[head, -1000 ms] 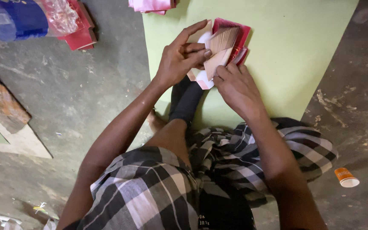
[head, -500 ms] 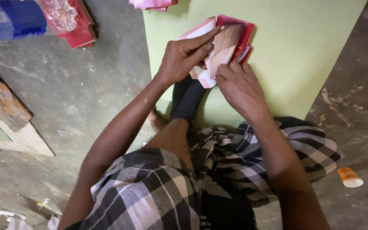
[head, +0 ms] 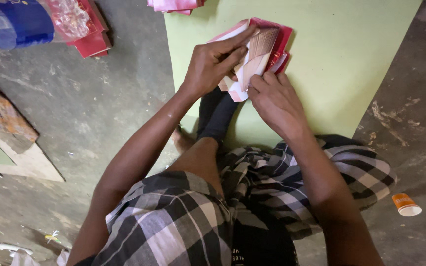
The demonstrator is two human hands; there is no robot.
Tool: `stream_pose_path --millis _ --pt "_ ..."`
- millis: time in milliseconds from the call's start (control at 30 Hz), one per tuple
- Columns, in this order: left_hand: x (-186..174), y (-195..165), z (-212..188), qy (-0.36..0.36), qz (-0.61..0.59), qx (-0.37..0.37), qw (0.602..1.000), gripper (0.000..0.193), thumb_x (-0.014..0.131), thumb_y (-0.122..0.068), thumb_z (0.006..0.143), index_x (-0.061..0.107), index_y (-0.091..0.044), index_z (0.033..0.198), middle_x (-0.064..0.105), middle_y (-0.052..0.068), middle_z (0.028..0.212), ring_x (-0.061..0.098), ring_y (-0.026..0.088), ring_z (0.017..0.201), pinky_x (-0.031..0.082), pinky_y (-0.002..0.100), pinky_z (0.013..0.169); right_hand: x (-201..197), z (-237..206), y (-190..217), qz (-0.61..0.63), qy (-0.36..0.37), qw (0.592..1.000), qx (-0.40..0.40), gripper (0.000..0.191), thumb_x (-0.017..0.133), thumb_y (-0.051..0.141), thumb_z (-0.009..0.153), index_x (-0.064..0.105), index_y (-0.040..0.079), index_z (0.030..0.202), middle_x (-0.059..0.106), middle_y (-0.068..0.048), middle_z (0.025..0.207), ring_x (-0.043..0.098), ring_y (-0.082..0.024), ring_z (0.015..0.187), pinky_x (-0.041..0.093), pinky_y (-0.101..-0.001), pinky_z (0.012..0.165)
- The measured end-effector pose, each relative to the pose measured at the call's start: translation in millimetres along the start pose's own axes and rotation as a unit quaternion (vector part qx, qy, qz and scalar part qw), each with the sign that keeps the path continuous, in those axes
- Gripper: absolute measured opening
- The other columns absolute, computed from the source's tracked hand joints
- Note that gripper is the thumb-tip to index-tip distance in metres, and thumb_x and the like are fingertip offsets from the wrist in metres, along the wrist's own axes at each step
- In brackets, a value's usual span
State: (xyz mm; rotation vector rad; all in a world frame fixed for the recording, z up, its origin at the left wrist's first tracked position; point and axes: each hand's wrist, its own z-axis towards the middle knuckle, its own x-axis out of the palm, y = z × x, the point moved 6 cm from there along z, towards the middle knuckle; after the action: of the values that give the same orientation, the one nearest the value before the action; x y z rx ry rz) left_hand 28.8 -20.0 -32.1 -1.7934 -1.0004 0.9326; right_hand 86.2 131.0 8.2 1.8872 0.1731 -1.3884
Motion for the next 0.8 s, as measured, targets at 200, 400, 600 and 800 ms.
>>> stream_pose_path --millis 200,400,600,800 --pt "-1 -1 5 -0.009 0.027 -0.015 0.999 0.042 0.071 -0.026 0.106 0.060 -0.021 0.146 0.075 -0.002 0.076 0.068 0.001 0.065 0.064 0.026 0.058 -1 0 2 -0.006 0.009 1.000 -0.001 0.012 0.061 0.012 0.089 0.072 0.007 0.091 0.062 -0.006 0.099 0.059 -0.025 0.103 0.045 -0.0403 0.092" --pt "0 -4 7 0.003 0.039 -0.040 0.998 0.037 0.068 -0.026 0.105 0.064 -0.021 0.142 0.072 0.000 0.071 0.067 0.001 0.057 0.061 0.025 0.053 -4 2 5 -0.004 0.000 1.000 -0.002 0.012 0.061 0.012 0.088 0.072 0.007 0.092 0.062 -0.006 0.099 0.059 -0.025 0.103 0.045 -0.0408 0.092" --pt "-2 -15 10 -0.007 0.035 -0.001 0.999 0.036 0.067 -0.024 0.108 0.066 -0.019 0.144 0.068 0.005 0.073 0.062 0.005 0.061 0.061 0.025 0.054 -3 2 5 -0.017 0.014 1.000 -0.003 0.011 0.061 0.012 0.089 0.072 0.007 0.090 0.062 -0.006 0.097 0.059 -0.025 0.101 0.045 -0.0400 0.090" --pt "-2 -15 11 -0.018 0.067 -0.014 0.997 0.034 0.070 -0.024 0.104 0.067 -0.018 0.138 0.081 0.004 0.082 0.070 0.001 0.058 0.059 0.026 0.053 -2 4 6 -0.036 0.006 0.999 -0.007 0.013 0.061 0.012 0.087 0.072 0.007 0.091 0.062 -0.006 0.097 0.059 -0.024 0.100 0.047 -0.0396 0.090"
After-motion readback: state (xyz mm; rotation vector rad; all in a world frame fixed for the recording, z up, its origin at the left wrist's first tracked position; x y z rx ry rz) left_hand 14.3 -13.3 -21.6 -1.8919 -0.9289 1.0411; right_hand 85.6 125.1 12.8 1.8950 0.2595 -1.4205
